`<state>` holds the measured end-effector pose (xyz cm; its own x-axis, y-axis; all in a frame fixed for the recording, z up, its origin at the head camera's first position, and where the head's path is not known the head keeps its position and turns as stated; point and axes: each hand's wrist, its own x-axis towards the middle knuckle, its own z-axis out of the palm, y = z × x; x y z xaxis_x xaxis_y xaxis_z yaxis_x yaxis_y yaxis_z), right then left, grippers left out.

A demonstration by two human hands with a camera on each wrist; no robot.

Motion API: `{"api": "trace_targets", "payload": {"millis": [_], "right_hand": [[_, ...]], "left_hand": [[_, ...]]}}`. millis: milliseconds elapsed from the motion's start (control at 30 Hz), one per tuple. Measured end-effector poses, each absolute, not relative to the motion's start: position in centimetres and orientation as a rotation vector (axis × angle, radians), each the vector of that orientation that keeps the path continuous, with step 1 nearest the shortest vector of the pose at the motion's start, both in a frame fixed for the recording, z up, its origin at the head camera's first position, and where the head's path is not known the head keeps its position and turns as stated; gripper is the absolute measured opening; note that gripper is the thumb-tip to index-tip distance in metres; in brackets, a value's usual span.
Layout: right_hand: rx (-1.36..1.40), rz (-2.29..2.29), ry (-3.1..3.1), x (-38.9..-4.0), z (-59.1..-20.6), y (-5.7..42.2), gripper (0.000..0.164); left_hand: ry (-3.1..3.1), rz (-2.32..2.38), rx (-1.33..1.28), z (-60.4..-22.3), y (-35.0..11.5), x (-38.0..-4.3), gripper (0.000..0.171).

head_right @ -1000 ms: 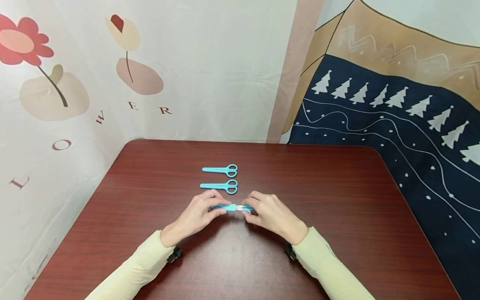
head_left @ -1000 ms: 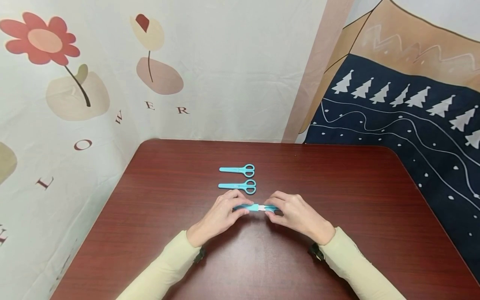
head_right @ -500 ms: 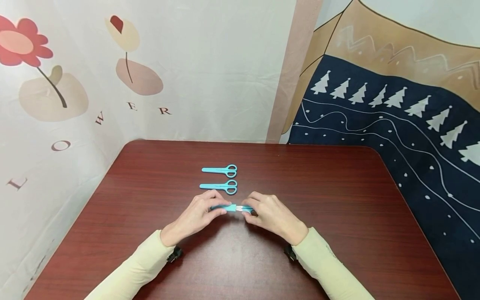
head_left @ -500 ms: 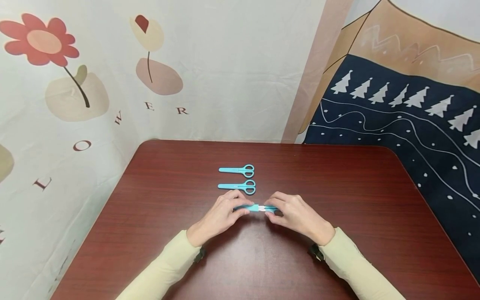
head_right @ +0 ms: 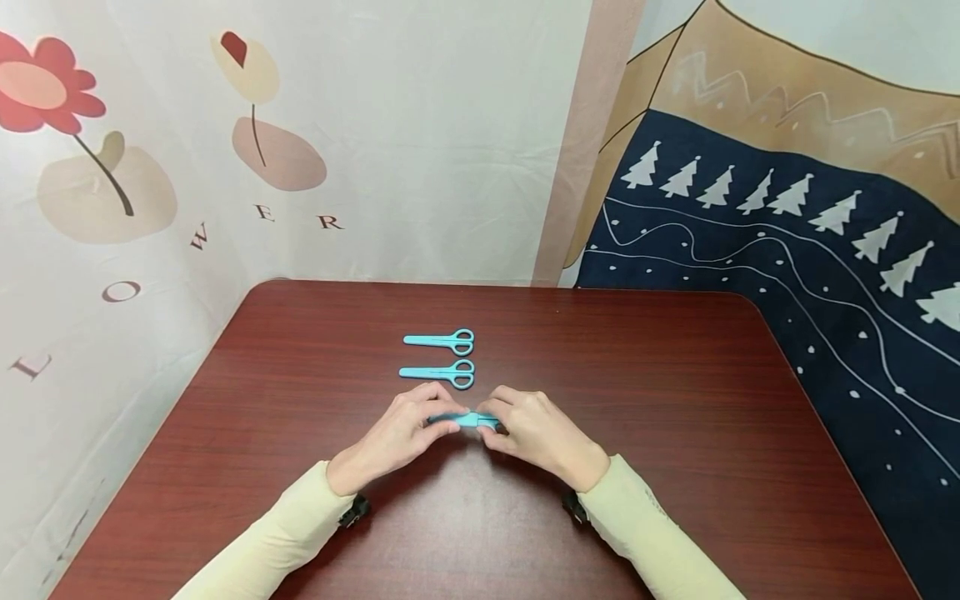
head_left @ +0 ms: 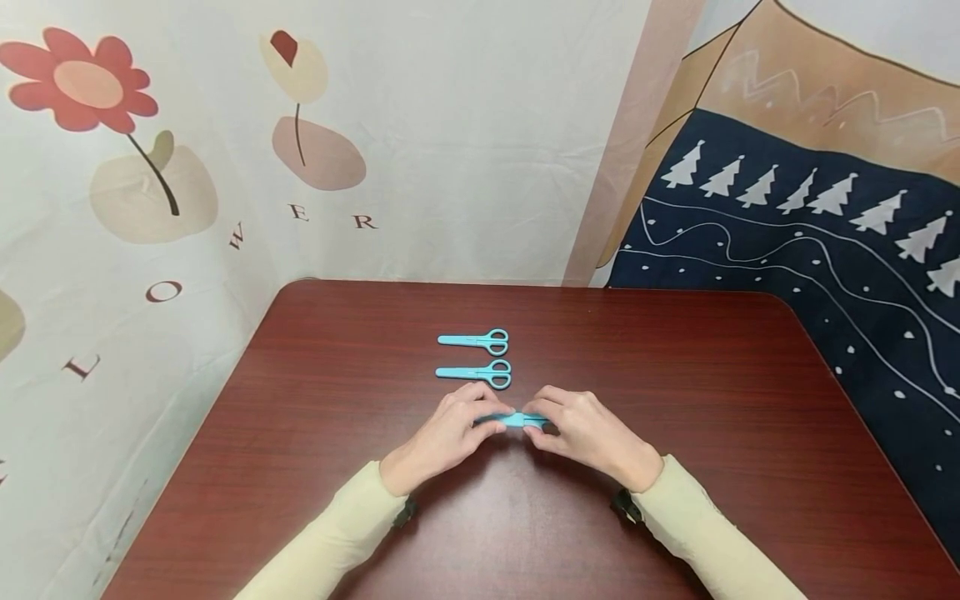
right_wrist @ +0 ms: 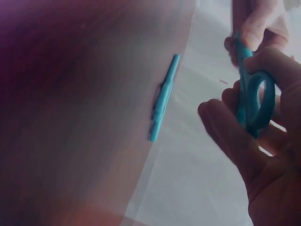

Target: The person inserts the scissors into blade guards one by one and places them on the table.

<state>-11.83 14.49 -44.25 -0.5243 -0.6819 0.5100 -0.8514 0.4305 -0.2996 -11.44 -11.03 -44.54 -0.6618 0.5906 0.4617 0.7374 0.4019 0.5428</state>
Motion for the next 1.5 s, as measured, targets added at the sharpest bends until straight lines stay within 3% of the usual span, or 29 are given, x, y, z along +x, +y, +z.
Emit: {"api": "trace_targets", "payload": {"millis": [1500], "right_hand": [[1.278,0.776,-2.441,-11.8,-44.8,12.7,0.017]], "left_hand": [[-2.639,-1.015,-1.142,-44.0,-12.3,-11.7,0.013]]}}
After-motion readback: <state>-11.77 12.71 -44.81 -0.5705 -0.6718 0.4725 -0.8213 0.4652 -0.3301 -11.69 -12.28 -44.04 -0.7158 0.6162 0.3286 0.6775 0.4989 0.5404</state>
